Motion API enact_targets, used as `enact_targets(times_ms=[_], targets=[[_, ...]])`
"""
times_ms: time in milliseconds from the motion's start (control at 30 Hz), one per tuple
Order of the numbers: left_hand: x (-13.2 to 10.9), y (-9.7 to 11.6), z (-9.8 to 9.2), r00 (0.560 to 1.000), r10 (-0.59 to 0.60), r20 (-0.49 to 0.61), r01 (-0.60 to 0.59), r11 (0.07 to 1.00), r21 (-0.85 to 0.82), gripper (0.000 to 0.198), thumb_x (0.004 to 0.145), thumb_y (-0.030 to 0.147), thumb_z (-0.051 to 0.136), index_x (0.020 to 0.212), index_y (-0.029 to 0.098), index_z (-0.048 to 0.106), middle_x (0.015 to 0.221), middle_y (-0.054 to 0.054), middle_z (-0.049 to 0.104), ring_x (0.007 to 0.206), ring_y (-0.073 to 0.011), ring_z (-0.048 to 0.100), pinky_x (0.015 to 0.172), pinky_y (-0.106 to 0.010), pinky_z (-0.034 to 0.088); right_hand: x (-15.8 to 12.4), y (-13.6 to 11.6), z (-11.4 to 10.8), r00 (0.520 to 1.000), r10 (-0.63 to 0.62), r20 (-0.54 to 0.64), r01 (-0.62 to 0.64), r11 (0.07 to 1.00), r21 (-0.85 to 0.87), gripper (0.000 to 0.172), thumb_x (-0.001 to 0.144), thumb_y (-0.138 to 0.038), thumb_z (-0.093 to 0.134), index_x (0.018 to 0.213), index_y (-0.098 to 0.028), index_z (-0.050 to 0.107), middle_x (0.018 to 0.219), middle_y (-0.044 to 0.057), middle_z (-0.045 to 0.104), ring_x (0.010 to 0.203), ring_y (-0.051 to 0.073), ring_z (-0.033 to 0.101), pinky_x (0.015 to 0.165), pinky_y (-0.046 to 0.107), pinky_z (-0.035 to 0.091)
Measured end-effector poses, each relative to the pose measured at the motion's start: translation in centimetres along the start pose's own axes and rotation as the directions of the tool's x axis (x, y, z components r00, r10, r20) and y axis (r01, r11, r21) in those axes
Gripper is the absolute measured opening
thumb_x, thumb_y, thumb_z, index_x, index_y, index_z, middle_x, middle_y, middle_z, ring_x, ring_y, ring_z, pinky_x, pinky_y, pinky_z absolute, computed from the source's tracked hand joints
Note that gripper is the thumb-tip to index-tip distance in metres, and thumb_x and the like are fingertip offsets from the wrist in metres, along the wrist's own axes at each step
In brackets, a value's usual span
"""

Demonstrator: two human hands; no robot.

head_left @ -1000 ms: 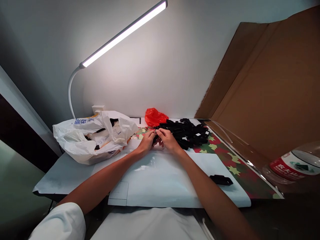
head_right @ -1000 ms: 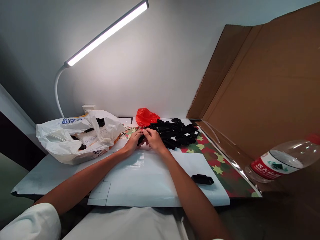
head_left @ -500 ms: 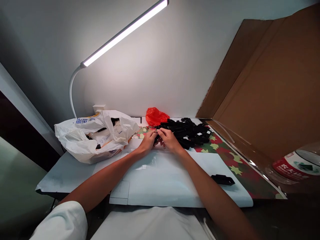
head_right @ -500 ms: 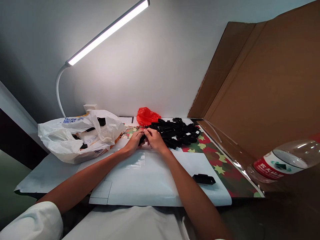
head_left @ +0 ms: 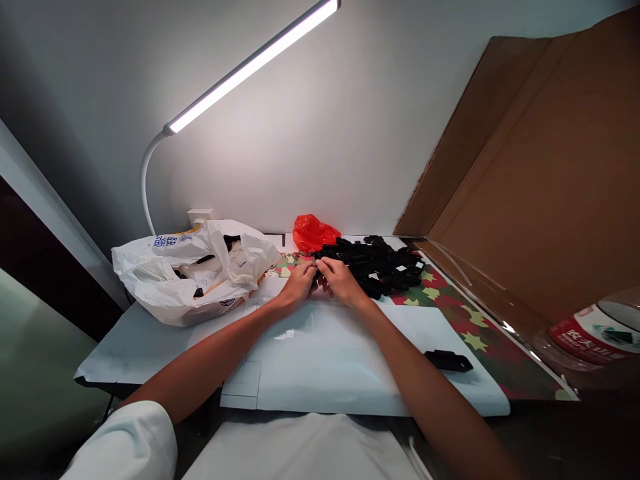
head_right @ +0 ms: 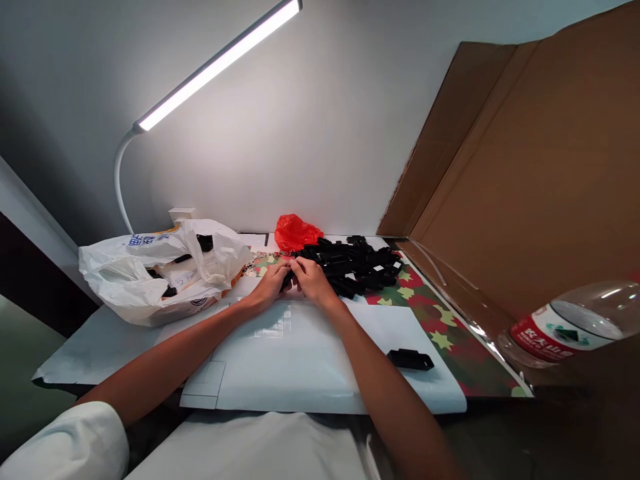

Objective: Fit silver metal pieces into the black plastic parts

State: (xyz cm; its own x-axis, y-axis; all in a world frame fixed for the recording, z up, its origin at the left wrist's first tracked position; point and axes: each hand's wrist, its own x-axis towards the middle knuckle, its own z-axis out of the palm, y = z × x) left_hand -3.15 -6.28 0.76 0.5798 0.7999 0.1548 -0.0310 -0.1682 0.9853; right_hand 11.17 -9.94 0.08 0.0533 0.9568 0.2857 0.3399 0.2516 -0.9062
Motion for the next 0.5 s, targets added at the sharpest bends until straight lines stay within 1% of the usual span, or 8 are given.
enact_targets(times_ms=[167,500], targets=[[0.10,-0.13,0.13,1.000,-0.004,0.003,0.004,1.000,-0.008,0.029,0.091,0.045,0.054,0.076,0.020,0.052,0.061,0.002,0.051,0.050,-0.0118,0.041,0.047,-0.025,0.028,-0.01,0.08,-0.01,1.000,-0.005,-0.004,0.005,1.000,-0.012,0.048,0.096,-0.066,0.049,0.072,-0.024,0.053,0.053,-0.003,0.056,0.042,0.015,0.050,0.041,0.026,0.039],[0.27,-0.49,0.03,1.000,-0.002,-0.006,0.003,1.000,0.013,0.025,0.091,0.038,0.052,0.075,0.020,0.052,0.061,0.002,0.050,0.051,-0.0126,0.042,0.049,-0.025,0.030,-0.20,-0.27,-0.10,1.000,-0.019,-0.008,0.019,0.999,-0.034,0.045,0.097,-0.061,0.049,0.071,-0.024,0.052,0.054,-0.002,0.056,0.047,0.016,0.053,0.044,0.026,0.040]])
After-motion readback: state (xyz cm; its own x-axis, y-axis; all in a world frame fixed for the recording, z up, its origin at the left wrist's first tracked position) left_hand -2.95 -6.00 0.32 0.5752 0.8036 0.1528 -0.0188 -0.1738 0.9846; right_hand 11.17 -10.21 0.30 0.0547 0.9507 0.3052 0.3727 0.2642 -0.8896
